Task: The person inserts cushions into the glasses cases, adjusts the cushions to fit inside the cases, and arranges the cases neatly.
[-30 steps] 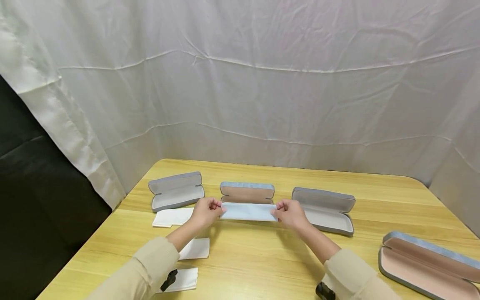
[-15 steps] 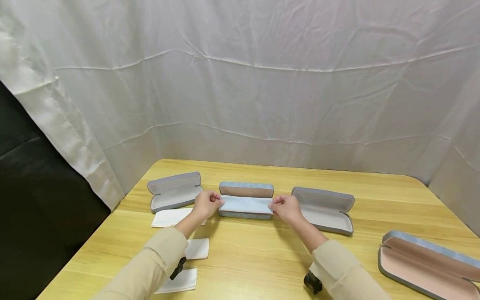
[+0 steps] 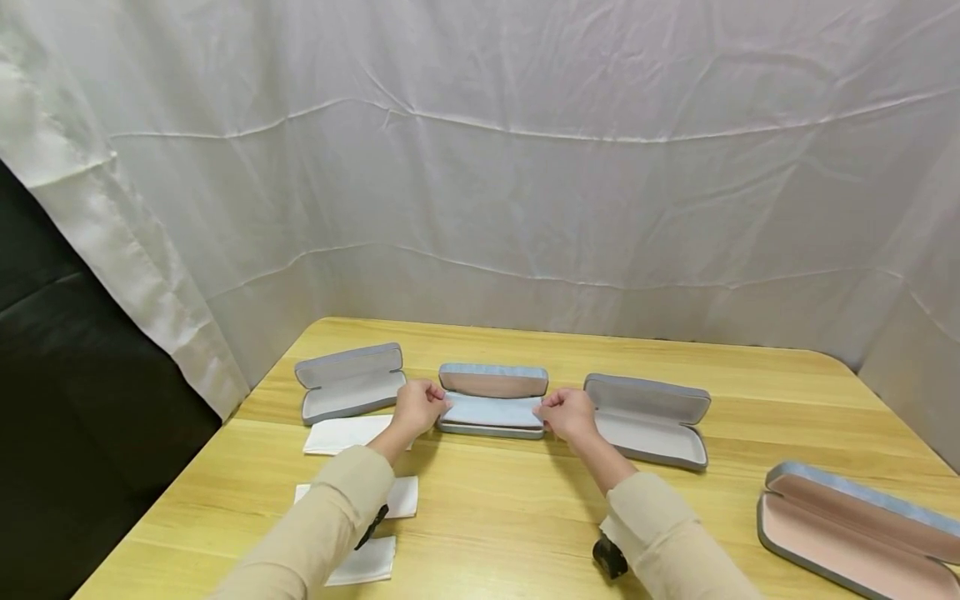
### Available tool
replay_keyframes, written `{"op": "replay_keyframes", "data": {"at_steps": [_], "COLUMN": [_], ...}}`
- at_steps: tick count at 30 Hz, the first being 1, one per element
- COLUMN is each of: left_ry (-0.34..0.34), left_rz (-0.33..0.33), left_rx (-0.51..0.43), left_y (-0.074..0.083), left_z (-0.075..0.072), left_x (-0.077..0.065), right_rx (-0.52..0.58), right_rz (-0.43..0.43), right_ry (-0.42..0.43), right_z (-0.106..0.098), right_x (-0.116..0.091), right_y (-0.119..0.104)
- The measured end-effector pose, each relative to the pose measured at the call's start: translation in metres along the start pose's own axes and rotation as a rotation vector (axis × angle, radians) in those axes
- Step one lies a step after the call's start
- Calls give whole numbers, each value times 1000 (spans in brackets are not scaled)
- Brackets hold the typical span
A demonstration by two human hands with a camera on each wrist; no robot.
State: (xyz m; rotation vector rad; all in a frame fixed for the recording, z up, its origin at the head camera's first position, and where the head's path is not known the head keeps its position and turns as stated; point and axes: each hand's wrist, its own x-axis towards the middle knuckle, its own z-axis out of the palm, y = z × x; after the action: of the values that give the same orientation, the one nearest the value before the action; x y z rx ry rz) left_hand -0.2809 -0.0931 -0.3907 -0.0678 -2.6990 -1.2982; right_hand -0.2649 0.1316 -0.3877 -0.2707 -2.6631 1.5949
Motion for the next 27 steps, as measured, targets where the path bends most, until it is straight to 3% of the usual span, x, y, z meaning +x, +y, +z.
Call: {"op": "replay_keyframes", "data": {"at_steps": [14, 27], "left_ry": [14, 13], "left_rz": [18, 3], "left_rx": [93, 121], "left_y": [2, 2], "left_z": [5, 6], "left_x": [5, 7], "right_rx": [-158, -255], "right_rz": [-28, -80], "right_ry": [79, 117], "right_z": [8, 10], "right_x": [2, 1], "right_y": [0, -2]}}
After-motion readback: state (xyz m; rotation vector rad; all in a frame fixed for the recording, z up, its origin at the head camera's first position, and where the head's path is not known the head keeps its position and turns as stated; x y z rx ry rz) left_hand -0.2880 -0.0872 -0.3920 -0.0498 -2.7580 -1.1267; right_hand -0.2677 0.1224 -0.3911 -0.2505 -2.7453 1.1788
